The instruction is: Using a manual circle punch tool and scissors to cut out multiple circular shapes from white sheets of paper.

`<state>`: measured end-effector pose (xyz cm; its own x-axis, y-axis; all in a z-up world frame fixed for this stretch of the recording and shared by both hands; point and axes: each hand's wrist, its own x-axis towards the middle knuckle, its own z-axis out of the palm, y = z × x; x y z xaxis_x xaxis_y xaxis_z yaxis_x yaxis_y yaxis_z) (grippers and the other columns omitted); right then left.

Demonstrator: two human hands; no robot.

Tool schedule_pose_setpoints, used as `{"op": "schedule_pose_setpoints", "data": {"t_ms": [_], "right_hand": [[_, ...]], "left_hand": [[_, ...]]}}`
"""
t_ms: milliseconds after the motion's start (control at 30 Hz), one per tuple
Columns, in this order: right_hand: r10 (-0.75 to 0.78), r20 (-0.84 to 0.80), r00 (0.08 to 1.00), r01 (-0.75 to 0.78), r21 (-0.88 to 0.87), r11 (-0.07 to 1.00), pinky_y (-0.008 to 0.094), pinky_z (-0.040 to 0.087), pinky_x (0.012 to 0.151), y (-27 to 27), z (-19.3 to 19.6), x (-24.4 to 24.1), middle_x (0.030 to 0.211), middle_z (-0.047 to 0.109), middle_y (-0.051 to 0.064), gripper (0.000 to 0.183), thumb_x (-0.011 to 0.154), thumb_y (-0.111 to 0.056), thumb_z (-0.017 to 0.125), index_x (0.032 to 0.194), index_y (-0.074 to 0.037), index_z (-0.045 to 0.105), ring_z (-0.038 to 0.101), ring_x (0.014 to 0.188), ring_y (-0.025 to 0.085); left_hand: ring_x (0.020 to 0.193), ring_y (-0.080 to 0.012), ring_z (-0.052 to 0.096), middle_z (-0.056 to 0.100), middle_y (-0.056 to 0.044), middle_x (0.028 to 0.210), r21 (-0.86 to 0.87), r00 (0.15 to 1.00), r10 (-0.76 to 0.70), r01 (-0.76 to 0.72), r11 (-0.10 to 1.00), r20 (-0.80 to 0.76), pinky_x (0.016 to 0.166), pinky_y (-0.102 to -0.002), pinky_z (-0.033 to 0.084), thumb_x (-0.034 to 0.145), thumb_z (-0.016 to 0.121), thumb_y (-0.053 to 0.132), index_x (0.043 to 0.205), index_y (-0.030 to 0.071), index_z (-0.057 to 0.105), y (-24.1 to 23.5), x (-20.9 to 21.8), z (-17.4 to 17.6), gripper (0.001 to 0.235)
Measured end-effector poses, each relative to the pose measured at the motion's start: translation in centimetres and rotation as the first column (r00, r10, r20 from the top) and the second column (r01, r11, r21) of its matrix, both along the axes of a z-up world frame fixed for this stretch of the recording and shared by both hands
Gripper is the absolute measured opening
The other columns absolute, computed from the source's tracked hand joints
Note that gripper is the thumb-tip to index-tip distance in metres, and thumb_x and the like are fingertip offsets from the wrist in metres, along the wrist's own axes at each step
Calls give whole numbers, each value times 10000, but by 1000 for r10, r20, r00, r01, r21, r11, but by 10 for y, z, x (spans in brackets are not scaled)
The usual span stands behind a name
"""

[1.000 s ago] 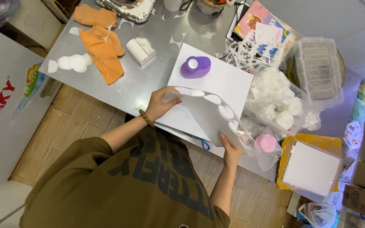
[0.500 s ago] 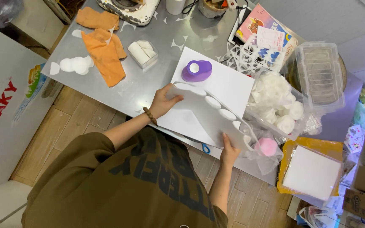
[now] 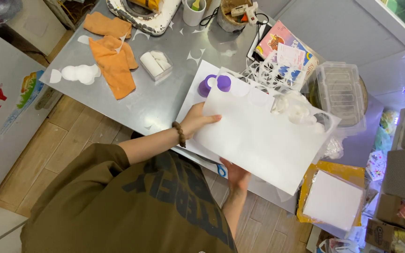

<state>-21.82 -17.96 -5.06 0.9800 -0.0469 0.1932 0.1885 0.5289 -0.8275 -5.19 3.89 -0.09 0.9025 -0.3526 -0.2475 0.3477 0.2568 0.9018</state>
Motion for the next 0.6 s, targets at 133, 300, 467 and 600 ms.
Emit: {"op": "schedule_pose_setpoints", "data": {"t_ms": [133,300,467,600], "right_hand": [[-242,-298,923,245,-28,969,478,594,668,26,-46,15,1176,641,184,648,885,-311,834,1366,-26,506,676,884,345],[-521,-547,655,521,-172,836,283,425,396,55,14,29,896,666,61,296,933,-173,687,1177,-38,588,567,531,142],[-498,-474,727,475,-177,862,267,385,371,38,1,14,720,612,72,193,984,-168,675,1064,-9,600,506,445,143],[-452,-456,767,466,-88,880,268,387,373,38,2,11,700,598,69,192,1011,-171,675,1042,1,594,507,453,143]], "left_hand": [[991,-198,715,744,-149,1127,9,999,24,-25,1000,45,883,-329,578,858,784,198,1238,-65,640,-19,-24,-23,484],[1044,-179,702,716,-121,1177,99,999,48,-48,994,-2,894,-329,569,841,773,230,1297,-25,581,-22,-24,-32,557],[1150,-168,636,653,-118,1267,-30,985,-174,174,984,24,962,-315,536,980,640,331,1387,54,561,-7,-3,4,499],[1261,-113,570,591,-18,1357,-436,979,-175,205,876,107,1046,-309,508,1029,510,368,1394,176,501,-11,4,22,413]]}}
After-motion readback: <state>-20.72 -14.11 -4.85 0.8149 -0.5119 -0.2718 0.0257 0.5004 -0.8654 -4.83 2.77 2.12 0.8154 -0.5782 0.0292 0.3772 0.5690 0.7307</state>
